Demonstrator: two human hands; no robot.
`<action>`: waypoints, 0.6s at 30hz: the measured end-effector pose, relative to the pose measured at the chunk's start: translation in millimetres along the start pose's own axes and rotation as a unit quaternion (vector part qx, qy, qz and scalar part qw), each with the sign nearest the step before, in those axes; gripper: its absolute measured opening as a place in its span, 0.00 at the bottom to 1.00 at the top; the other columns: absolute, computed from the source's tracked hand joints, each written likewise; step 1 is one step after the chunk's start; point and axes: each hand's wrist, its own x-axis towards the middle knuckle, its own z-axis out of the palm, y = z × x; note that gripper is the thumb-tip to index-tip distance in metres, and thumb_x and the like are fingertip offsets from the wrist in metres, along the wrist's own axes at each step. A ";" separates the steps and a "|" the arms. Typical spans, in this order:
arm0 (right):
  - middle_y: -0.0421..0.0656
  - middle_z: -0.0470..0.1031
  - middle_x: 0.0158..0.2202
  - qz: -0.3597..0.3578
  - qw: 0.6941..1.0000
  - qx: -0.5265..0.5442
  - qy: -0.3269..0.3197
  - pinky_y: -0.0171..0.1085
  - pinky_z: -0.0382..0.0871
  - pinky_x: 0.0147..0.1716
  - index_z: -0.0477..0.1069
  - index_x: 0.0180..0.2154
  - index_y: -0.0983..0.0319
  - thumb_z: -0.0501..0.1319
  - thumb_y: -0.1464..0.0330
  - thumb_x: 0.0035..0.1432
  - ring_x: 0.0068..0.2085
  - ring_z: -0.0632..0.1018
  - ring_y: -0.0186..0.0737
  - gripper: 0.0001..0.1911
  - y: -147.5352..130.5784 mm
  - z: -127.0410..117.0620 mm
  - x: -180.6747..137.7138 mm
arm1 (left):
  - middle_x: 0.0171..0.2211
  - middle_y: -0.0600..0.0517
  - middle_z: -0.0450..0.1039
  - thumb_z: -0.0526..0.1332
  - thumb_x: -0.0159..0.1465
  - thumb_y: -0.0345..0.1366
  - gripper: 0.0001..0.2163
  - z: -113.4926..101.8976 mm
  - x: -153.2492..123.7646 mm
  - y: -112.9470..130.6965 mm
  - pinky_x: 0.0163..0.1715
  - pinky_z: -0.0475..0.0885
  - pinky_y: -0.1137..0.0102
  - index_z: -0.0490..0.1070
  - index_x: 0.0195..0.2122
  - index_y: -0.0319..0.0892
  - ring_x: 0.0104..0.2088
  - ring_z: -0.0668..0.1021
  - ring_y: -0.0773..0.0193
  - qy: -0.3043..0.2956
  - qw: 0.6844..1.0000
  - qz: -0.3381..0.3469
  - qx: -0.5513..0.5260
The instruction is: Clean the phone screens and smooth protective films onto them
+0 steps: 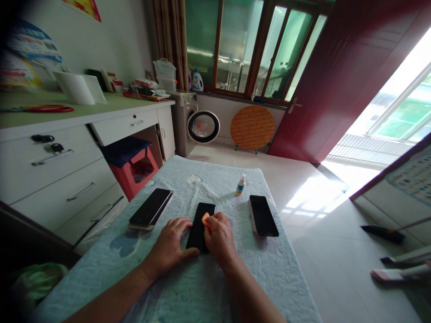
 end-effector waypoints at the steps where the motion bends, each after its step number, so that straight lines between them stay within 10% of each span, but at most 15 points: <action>1: 0.42 0.70 0.35 -0.001 1.000 0.009 -0.005 0.34 0.66 0.40 0.76 0.35 0.57 0.56 0.75 0.54 0.37 0.73 0.37 0.12 0.3 -1.1 0.3 | 0.47 0.42 0.71 0.66 0.52 0.58 0.29 -0.6 0.2 -0.1 0.49 0.67 0.54 0.70 0.48 0.42 0.48 0.72 0.46 0.000 1.000 -0.002 -0.004; 7: 0.45 0.72 0.42 0.032 0.998 0.045 0.013 0.40 0.68 0.43 0.67 0.52 0.59 0.60 0.65 0.54 0.41 0.74 0.41 0.23 2.9 -7.1 3.2 | 0.52 0.42 0.70 0.69 0.47 0.58 0.39 -2.2 2.9 -2.5 0.52 0.65 0.52 0.65 0.56 0.42 0.51 0.71 0.44 -0.007 0.999 -0.012 -0.031; 13: 0.41 0.71 0.35 0.040 0.999 0.009 -0.010 0.39 0.64 0.40 0.67 0.36 0.59 0.58 0.71 0.51 0.39 0.71 0.41 0.08 8.0 -3.2 2.7 | 0.54 0.42 0.69 0.71 0.45 0.56 0.42 -4.8 4.3 -4.4 0.54 0.64 0.51 0.63 0.59 0.44 0.53 0.70 0.44 -0.029 0.998 -0.003 -0.046; 18: 0.43 0.66 0.39 -0.036 0.998 0.010 0.059 0.41 0.63 0.44 0.64 0.38 0.58 0.51 0.80 0.45 0.42 0.68 0.42 0.17 7.2 -2.4 3.2 | 0.55 0.41 0.67 0.69 0.47 0.57 0.42 -9.1 6.4 -5.1 0.55 0.62 0.50 0.61 0.60 0.44 0.54 0.69 0.43 -0.057 0.996 0.008 -0.068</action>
